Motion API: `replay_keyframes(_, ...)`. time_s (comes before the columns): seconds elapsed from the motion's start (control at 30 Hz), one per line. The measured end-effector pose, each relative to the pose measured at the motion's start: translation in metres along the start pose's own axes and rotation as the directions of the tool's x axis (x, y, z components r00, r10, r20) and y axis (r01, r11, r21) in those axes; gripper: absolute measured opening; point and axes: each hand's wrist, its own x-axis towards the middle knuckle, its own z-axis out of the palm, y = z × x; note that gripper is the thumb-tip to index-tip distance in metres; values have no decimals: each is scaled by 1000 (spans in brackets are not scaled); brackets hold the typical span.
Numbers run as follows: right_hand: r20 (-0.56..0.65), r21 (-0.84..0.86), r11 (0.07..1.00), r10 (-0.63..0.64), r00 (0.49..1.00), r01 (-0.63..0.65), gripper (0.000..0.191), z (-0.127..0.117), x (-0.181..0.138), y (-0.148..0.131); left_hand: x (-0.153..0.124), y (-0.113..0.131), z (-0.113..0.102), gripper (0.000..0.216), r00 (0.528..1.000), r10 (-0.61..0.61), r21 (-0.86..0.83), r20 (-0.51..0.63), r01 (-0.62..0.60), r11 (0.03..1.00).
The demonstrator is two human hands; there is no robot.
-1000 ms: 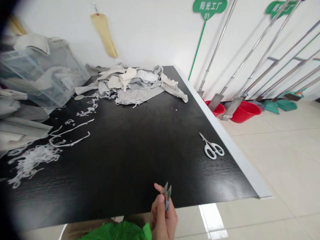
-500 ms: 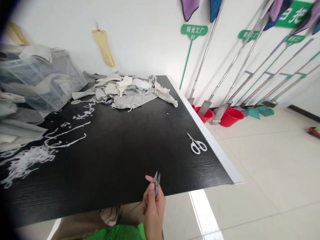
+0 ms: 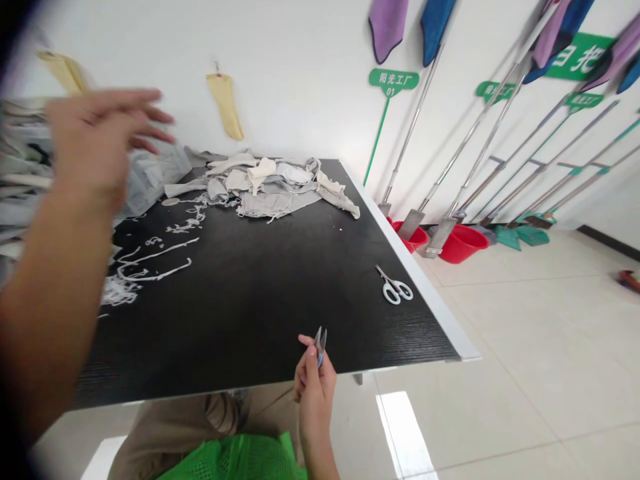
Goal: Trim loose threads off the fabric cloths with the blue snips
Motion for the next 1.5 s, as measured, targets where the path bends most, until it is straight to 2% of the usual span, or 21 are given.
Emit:
replay_keyframes(0.07, 8, 44, 999, 0, 1000, 0, 46, 0, -1, 1, -22, 28, 19, 57, 992, -120, -161, 44, 126, 979)
replay_keyframes(0.1, 14, 72, 997, 3, 1000, -4, 45, 0, -2, 1, -40, 45, 31, 46, 974, -184, -238, 133, 211, 948)
replay_keyframes(0.17, 27, 128, 992, 15, 1000, -19, 43, 2, -5, 2, -86, 77, 53, 32, 960, -230, -364, 161, 274, 890)
replay_keyframes(0.23, 47, 180, 983, 24, 999, -32, 42, 6, -10, 5, -136, 100, 70, 29, 942, -278, -383, 188, 331, 863)
replay_keyframes(0.37, 89, 220, 975, -12, 996, -8, 38, 17, -23, 13, -221, 110, 79, 33, 872, -316, -287, 374, 432, 855)
replay_keyframes(0.43, 87, 198, 980, -48, 995, 30, 35, 22, -31, 18, -250, 107, 75, 34, 854, -360, -227, 375, 461, 858)
replay_keyframes(0.53, 89, 146, 987, -84, 993, 70, 35, 30, -41, 23, -278, 107, 70, 40, 878, -351, -136, 324, 411, 902)
replay_keyframes(0.67, 123, 51, 998, -44, 991, 38, 47, 45, -52, 27, -299, 111, 73, 52, 916, -268, -8, 299, 284, 959)
replay_keyframes(0.8, 133, -25, 999, -37, 990, 41, 57, 59, -59, 28, -308, 107, 79, 51, 955, -197, 79, 221, 184, 980)
replay_keyframes(0.97, 134, -10, 999, -41, 990, 43, 60, 62, -57, 37, -308, 102, 79, 48, 960, -201, 30, 193, 199, 980)
replay_keyframes(1.13, 170, 85, 996, -2, 985, -13, 54, 62, -51, 51, -314, 96, 80, 56, 951, -206, 8, 229, 209, 978)
replay_keyframes(1.3, 157, 184, 983, -12, 988, -18, 50, 76, -54, 52, -325, 83, 85, 59, 949, -171, 31, 266, 168, 985)
replay_keyframes(1.5, 183, 170, 985, -34, 983, 2, 56, 83, -54, 47, -332, 78, 97, 60, 961, -213, 25, 174, 212, 977)
